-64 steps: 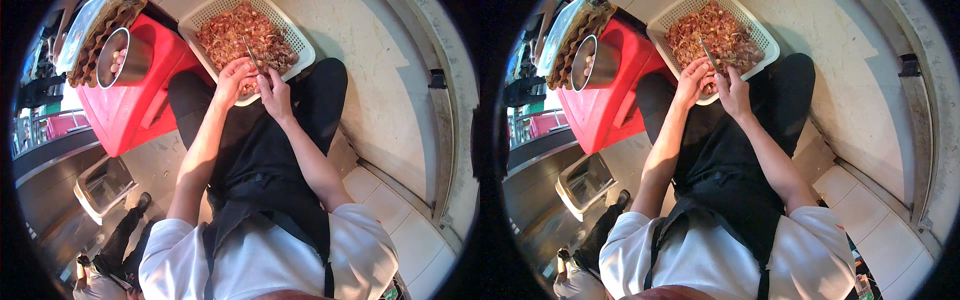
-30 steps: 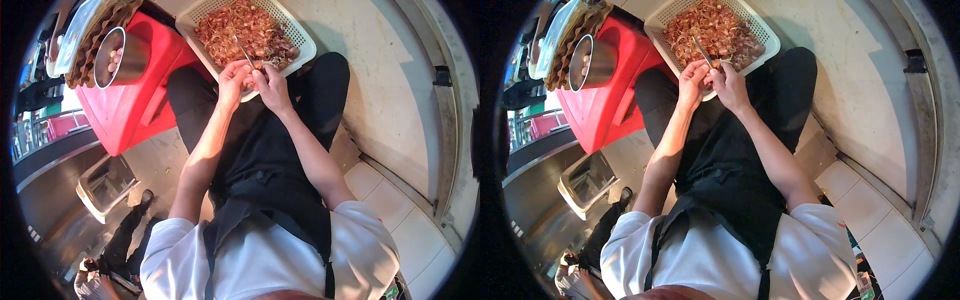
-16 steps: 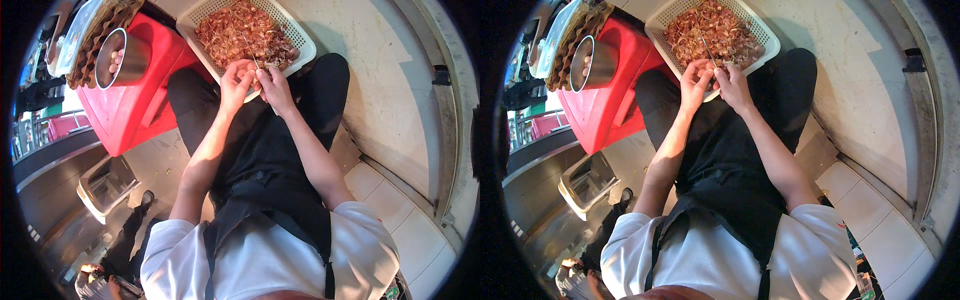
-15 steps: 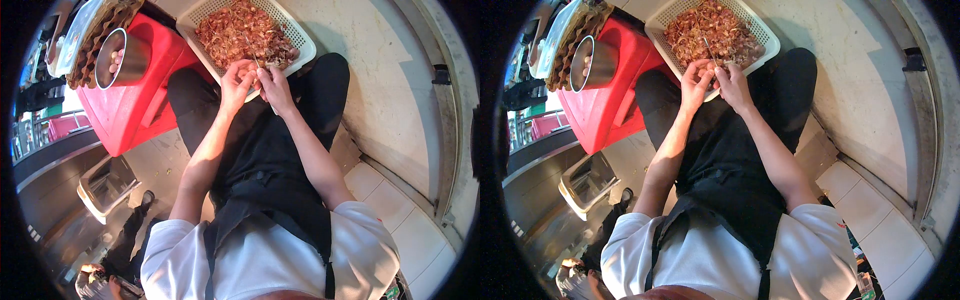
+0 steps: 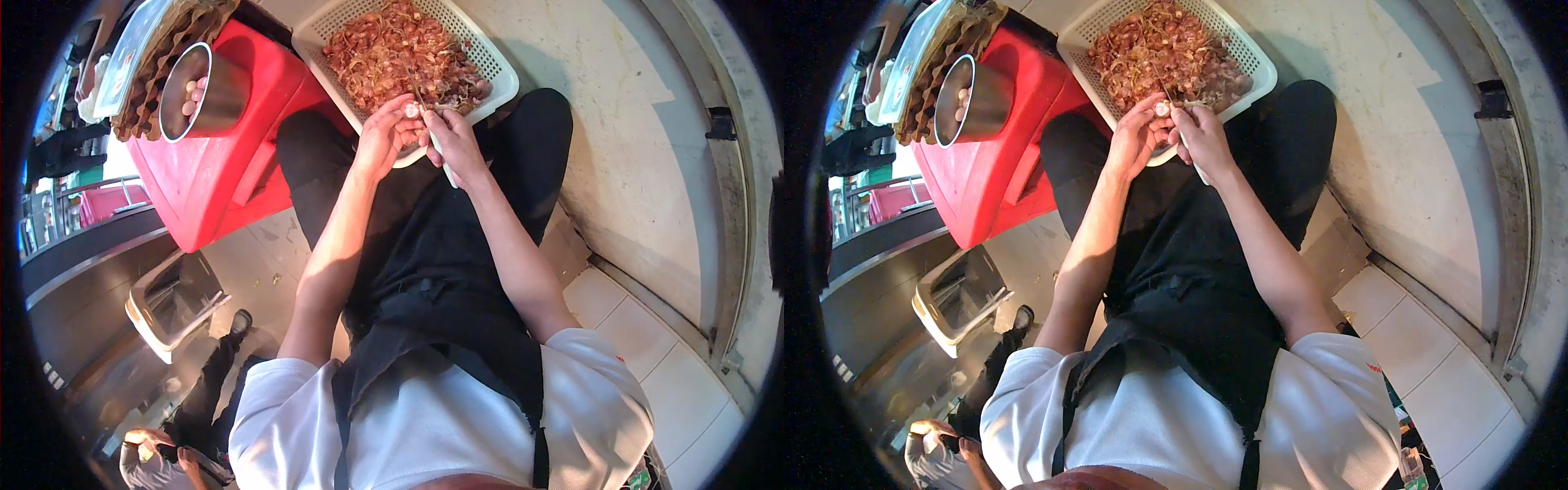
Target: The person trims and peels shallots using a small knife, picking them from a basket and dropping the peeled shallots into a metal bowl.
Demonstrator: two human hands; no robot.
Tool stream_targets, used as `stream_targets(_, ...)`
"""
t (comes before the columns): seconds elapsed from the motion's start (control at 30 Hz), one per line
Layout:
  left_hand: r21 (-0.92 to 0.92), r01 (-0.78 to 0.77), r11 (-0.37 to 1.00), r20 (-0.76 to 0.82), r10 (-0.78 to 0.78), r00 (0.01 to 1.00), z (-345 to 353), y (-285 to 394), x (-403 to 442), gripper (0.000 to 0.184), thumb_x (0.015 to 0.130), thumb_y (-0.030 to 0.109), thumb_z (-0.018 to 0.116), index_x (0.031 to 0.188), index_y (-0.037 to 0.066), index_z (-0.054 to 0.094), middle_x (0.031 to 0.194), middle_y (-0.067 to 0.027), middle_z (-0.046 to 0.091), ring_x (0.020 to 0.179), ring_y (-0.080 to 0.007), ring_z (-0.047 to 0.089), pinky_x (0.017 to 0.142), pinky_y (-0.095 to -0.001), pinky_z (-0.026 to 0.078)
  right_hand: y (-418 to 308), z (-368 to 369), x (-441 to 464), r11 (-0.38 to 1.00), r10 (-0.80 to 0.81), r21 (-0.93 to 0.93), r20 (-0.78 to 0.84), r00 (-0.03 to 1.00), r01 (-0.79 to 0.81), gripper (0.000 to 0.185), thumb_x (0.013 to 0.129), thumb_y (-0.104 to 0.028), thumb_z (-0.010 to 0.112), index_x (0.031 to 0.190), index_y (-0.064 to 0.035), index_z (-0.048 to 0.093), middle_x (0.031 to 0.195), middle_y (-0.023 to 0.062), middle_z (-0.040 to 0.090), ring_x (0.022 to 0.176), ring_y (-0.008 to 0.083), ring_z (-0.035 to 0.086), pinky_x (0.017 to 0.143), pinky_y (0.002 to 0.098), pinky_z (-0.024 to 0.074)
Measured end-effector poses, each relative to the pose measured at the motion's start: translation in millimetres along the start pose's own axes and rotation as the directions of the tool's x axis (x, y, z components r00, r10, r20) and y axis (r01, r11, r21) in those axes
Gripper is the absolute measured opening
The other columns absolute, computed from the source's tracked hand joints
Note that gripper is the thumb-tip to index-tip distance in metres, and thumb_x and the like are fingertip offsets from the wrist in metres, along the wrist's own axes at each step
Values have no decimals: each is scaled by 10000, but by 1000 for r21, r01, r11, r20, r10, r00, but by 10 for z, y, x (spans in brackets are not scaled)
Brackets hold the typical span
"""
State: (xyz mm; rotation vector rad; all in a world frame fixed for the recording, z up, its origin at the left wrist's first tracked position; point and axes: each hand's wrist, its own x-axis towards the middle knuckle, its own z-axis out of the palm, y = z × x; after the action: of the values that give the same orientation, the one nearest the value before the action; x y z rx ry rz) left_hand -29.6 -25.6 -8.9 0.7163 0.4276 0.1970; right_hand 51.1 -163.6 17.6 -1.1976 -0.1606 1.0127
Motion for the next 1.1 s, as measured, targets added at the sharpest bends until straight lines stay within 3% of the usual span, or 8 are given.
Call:
stream_targets(0.13, 112, -54, 992, -14, 56, 998, 9, -54, -4, 322, 980, 95, 470, 1275, -33, 485, 1013, -105, 642, 839, -183, 631, 680, -280, 532, -5, 0, 2, 999, -3, -45, 5, 1000, 4, 209, 1008, -254, 500, 995, -52, 552, 692, 24, 562, 452, 56, 439, 384, 204, 318)
stream_targets(0.3, 32, -38, 999, 25, 37, 999, -49, -1, -5, 303, 975, 113, 447, 1247, -16, 484, 1085, -143, 634, 819, -189, 627, 653, -266, 520, 65, -93, 90, 997, -80, 6, -79, 994, 81, 228, 1000, -262, 515, 990, -40, 561, 674, 26, 549, 438, 62, 431, 371, 218, 314)
stream_targets(0.4, -7, -9, 1000, -12, 9, 1000, 32, 39, -29, 315, 957, 102, 446, 1249, -11, 477, 1139, -166, 632, 819, -195, 624, 652, -279, 519, -66, -136, 91, 997, -81, -31, -225, 971, 76, 247, 1002, -281, 507, 1006, -39, 556, 676, 28, 551, 440, 67, 439, 374, 220, 328)
stream_targets(0.57, -72, 19, 997, -59, -24, 998, 15, 19, -8, 341, 942, 95, 442, 1266, -11, 461, 1072, -144, 635, 838, -223, 631, 700, -322, 542, -138, -168, 62, 996, 53, 79, -175, 983, -39, 294, 1010, -341, 481, 1060, -53, 510, 745, 103, 637, 447, 76, 464, 388, 228, 359)
stream_targets(0.73, 28, -61, 998, -154, 65, 986, 21, -5, 1, 310, 983, 116, 485, 1263, -16, 479, 957, -92, 611, 845, -230, 641, 727, -332, 564, -81, -47, -39, 993, 62, -91, -119, 991, -73, 282, 1018, -316, 472, 1050, -43, 533, 713, 89, 633, 423, 74, 460, 379, 224, 341)
stream_targets(0.83, -23, -44, 999, -79, 42, 996, 5, 31, -41, 304, 1000, 141, 504, 1260, -17, 489, 961, -85, 615, 816, -199, 646, 694, -310, 566, -35, 8, -47, 991, 58, -118, -109, 992, -71, 284, 1016, -296, 480, 1047, -27, 566, 692, 73, 628, 417, 71, 466, 377, 227, 348)
stream_targets(0.97, 12, -82, 997, -74, 82, 994, -43, -1, -10, 283, 1006, 146, 499, 1242, -10, 495, 936, -82, 625, 772, -170, 651, 670, -297, 571, 10, 37, -57, 931, -112, -349, 11, 994, 108, 243, 990, -230, 532, 1101, -17, 573, 690, 62, 638, 426, 67, 490, 394, 222, 381)
stream_targets(1.1, 21, -124, 992, -127, 125, 984, -44, -56, 11, 253, 1001, 137, 516, 1209, -7, 512, 904, -86, 636, 753, -161, 651, 660, -294, 574, 87, 70, -55, 839, -264, -493, 4, 965, 231, 310, 964, -217, 567, 1179, 5, 577, 689, 60, 644, 485, 86, 550, 451, 249, 420)
